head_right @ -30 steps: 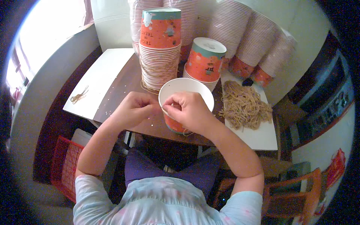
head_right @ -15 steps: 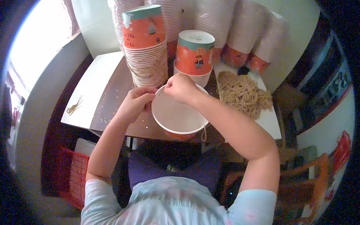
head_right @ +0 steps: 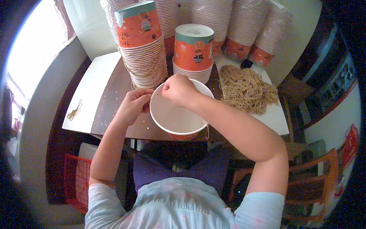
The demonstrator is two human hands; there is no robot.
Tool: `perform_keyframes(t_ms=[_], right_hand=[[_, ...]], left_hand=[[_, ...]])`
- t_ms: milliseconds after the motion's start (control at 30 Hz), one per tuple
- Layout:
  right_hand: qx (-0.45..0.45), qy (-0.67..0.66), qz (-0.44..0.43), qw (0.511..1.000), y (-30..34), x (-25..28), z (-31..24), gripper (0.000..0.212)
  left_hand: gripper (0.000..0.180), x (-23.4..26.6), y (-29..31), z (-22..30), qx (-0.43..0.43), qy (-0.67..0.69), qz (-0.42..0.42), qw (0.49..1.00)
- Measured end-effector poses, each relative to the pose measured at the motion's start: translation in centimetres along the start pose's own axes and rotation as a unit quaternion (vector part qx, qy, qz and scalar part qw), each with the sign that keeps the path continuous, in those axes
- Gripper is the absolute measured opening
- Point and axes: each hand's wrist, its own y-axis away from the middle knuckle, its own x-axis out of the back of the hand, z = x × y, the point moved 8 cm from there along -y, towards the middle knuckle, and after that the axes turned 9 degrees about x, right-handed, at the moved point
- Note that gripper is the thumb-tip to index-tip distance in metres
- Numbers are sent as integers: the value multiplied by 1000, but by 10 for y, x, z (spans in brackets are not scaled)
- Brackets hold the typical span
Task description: Manually threading and securing string handles into the holes of paper buckets.
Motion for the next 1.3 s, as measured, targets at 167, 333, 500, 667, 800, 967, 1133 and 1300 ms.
perform_keyframes(t_ms=[167,333,500,667,800,967,1133,1300], right_hand=[[-25,-63,11,998,1,-1,6,15],[-43,-118,-4,992,0,-7,9,14],[-72,-184,-32,980,3,-15,10,11],[-81,-226,-61,969,10,-23,3,10],[-52,-181,-56,981,14,-16,-7,10],[-15,-164,-20,986,27,8,-24,16],[91,-141,45,985,60,24,-60,13],[224,-85,99,966,88,31,-89,6]], left_hand=[[20,-4,-2,5,-23,-2,-3,1000],[20,-6,-4,4,-28,4,-10,1000],[19,0,-3,7,-29,-65,-9,997],[18,2,11,11,-23,-204,21,978],[17,2,27,10,-23,-216,61,974],[19,11,58,36,-201,-129,197,951],[27,-17,70,25,-78,-16,35,996],[27,-42,85,18,4,105,-71,992]])
